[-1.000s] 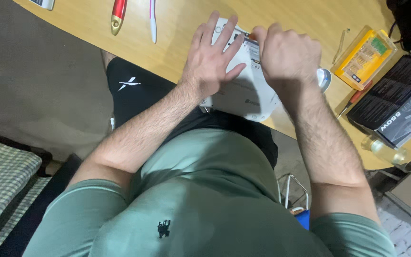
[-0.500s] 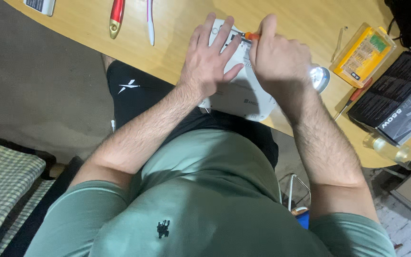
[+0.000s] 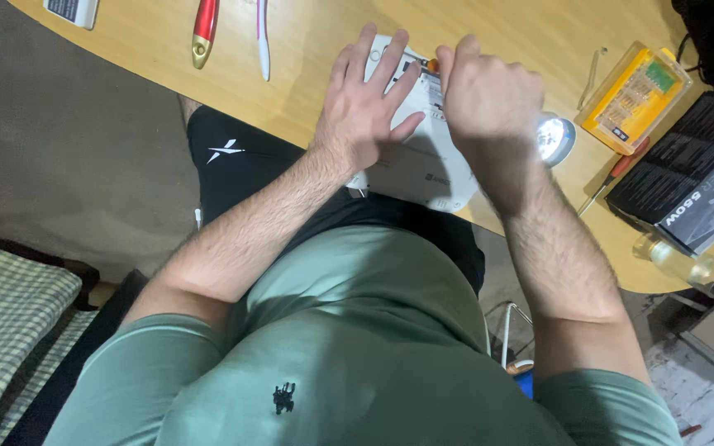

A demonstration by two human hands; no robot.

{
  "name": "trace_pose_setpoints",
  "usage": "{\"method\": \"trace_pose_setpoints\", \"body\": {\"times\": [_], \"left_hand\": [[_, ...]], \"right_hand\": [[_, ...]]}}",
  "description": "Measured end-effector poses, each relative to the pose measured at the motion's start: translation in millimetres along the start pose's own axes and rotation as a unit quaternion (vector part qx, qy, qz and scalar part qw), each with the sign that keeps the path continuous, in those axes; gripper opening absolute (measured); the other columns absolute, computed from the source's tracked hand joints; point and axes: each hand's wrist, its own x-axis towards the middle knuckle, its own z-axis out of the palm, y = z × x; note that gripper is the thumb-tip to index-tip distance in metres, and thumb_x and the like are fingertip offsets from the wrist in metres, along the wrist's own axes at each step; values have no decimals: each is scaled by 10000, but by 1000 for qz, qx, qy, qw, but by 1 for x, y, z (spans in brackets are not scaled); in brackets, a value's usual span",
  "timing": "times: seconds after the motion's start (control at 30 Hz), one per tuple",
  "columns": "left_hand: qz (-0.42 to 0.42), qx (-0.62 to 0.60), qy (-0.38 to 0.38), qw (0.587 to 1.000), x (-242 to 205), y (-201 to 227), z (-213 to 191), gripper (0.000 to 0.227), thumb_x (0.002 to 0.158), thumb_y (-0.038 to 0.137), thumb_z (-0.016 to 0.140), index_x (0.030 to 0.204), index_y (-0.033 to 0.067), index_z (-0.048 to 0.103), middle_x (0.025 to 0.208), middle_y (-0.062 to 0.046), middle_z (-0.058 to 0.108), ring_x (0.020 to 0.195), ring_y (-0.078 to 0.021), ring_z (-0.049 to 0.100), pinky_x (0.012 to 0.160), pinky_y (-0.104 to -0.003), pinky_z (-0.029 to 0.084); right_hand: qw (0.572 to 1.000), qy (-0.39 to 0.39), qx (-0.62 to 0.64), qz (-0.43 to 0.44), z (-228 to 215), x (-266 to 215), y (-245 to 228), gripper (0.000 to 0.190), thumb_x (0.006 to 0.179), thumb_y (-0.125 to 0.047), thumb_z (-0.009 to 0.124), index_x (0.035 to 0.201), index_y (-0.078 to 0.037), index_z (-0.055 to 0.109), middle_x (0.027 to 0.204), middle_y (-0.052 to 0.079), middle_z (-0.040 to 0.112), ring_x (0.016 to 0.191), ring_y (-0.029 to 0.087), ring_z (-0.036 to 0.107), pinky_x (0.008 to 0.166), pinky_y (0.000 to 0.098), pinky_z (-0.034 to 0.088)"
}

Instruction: The person uses a screwdriver to tighten screws on the back of a white router. They repeatedly pick up screws from a small metal dish and insert them into the device, securing the casing.

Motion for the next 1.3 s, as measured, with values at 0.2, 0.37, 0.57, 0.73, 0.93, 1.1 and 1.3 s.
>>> {"method": "trace_pose_setpoints", "body": {"times": [0.2,0.37,0.57,0.73,0.93,1.1,1.3], "left_hand": [[-8,-15,11,1000,1,1,1,644,1272,682,738,1680,185,772,1885,-148,471,1710,-535,359,1344,-713,447],[-9,-24,1,1000,1,0,5,669,1245,677,770,1683,172,740,1900,-153,461,1708,-546,368,1345,-713,428],[-10,-29,-2,1000,1,1,-4,646,1239,624,836,1695,180,726,1883,-158,473,1701,-544,371,1332,-714,456],[-12,-55,14,998,2,0,-7,664,1190,599,882,1667,158,745,1874,-182,498,1692,-569,405,1330,-724,439],[-16,-30,11,999,2,2,-5,639,1242,643,828,1653,160,748,1863,-167,510,1673,-561,439,1327,-716,487],[-19,-54,56,997,3,3,0,664,1102,582,980,1570,145,806,1809,-159,574,1642,-556,485,1274,-723,509],[-7,7,27,1000,3,1,9,688,1211,712,854,1636,180,762,1823,-139,541,1643,-531,451,1276,-694,510]], "right_hand": [[989,-103,103,-25,-19,1,10,250,1275,-331,501,1322,-93,560,733,19,741,530,364,754,507,547,568],[983,107,-135,-60,-11,-11,8,476,1442,-624,561,1133,-263,594,702,-131,563,546,141,651,500,362,440],[992,104,-4,-77,-25,-6,1,231,1289,-402,588,1159,-211,582,847,-90,565,504,149,580,455,354,442],[967,-40,251,-31,-18,9,6,201,1288,-295,752,1276,-113,669,1089,131,821,743,460,785,617,635,585],[971,196,80,-107,-15,-1,1,220,1333,-131,698,1115,-161,692,937,-39,641,673,144,576,530,321,445],[981,184,0,-62,1,2,-1,252,1282,-336,783,1062,-288,668,738,-119,598,593,128,615,548,313,446],[970,-90,219,50,5,24,-6,413,1356,-366,579,1149,-50,746,844,236,818,680,588,765,585,672,538]]}}
